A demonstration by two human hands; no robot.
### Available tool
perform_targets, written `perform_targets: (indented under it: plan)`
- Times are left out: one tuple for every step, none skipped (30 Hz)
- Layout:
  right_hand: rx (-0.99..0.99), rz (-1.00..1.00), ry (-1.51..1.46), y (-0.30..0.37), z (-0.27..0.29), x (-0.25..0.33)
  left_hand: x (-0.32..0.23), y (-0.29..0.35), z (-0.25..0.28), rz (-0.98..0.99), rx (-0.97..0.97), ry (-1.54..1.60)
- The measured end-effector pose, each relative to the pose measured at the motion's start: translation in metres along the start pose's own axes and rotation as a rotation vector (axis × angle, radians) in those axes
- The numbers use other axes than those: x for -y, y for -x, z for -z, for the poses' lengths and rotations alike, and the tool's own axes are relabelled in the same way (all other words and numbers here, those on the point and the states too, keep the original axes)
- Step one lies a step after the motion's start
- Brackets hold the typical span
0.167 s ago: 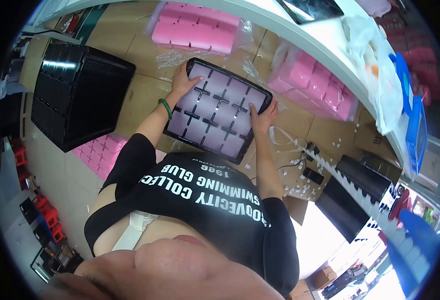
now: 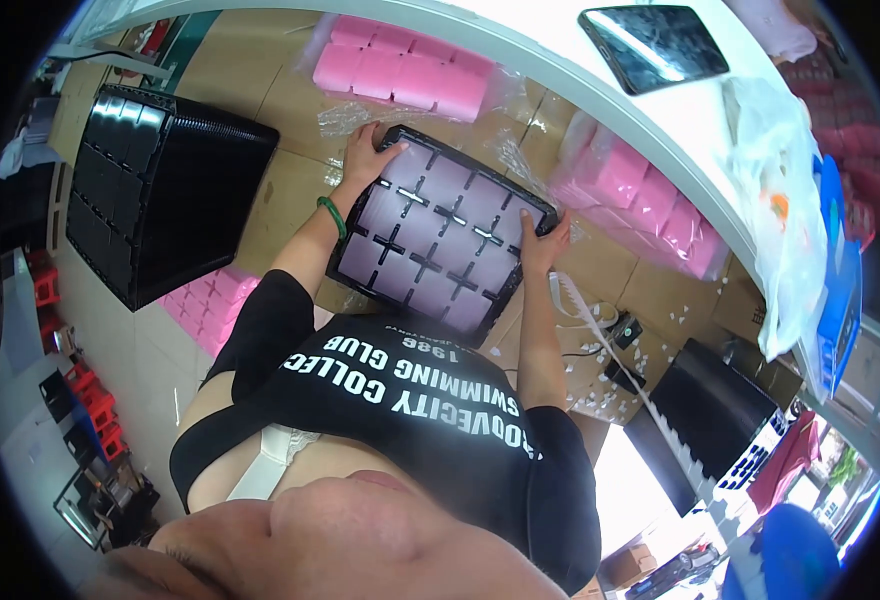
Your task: The person assembles small plastic components into a plastic tray by hand, then applies adhesive strips to the assembled components.
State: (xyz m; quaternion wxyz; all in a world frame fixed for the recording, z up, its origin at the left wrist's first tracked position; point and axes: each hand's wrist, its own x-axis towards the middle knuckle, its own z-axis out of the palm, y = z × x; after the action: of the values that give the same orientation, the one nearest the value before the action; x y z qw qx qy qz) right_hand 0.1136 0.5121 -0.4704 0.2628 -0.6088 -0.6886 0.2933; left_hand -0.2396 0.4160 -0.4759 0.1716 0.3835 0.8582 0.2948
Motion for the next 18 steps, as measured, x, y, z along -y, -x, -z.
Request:
perform_targets:
  plan:
    - [-0.008, -0.032, 0.008, -0.003, -0.001, -0.002, 0.001, -0.004, 0.001, 0.028, 0.024, 0.015]
    - [-0.016, -0.061, 0.013, -0.008, -0.002, 0.001, 0.003, -0.005, 0.002, 0.041, 0.025, 0.006]
    - [-0.003, 0.034, 0.076, -0.007, -0.003, 0.004, 0.004, -0.003, 0.002, -0.047, 0.092, -0.036]
    - [0.009, 0.029, 0.073, -0.005, -0.001, 0.005, 0.005, -0.002, 0.003, -0.136, 0.162, -0.077]
    - [0.065, 0.081, 0.067, -0.005, 0.002, 0.014, 0.014, -0.003, 0.003, -0.170, 0.197, -0.007]
    - [0.114, 0.124, 0.066, -0.004, 0.004, 0.018, 0.016, -0.005, 0.002, -0.166, 0.197, -0.015]
    - [0.114, 0.169, 0.086, -0.009, 0.006, 0.019, 0.017, -0.007, 0.002, -0.138, 0.204, -0.031]
    - [0.112, 0.168, 0.081, -0.014, 0.009, 0.013, 0.015, -0.007, -0.001, -0.115, 0.211, -0.043]
    - [0.132, 0.089, 0.033, -0.019, 0.009, 0.009, 0.012, -0.009, -0.003, -0.059, 0.161, -0.010]
    - [0.152, 0.014, -0.017, -0.022, 0.008, 0.007, 0.009, -0.006, -0.004, -0.065, 0.151, -0.014]
    - [0.138, 0.027, -0.029, -0.022, 0.008, 0.002, 0.001, -0.002, -0.004, -0.070, 0.116, -0.034]
    - [0.128, 0.109, -0.028, -0.022, 0.006, -0.002, -0.004, -0.003, -0.003, -0.079, 0.069, -0.055]
    - [0.114, 0.194, -0.029, -0.024, 0.007, -0.007, -0.009, 0.002, 0.000, -0.112, 0.091, -0.056]
    - [0.154, 0.217, 0.001, -0.024, 0.008, -0.001, -0.008, 0.002, 0.007, -0.099, 0.127, -0.058]
    - [0.199, 0.248, 0.031, -0.021, 0.010, 0.006, 0.001, 0.005, 0.002, -0.026, 0.100, -0.184]
    - [0.266, 0.134, 0.061, -0.024, 0.019, 0.006, -0.023, 0.006, 0.008, 0.008, 0.096, -0.132]
    - [0.353, 0.036, 0.084, -0.024, 0.024, 0.011, -0.023, 0.004, 0.011, 0.129, 0.137, -0.092]
    - [0.340, 0.067, 0.067, -0.022, 0.025, 0.008, -0.023, 0.000, 0.013, 0.239, 0.186, -0.044]
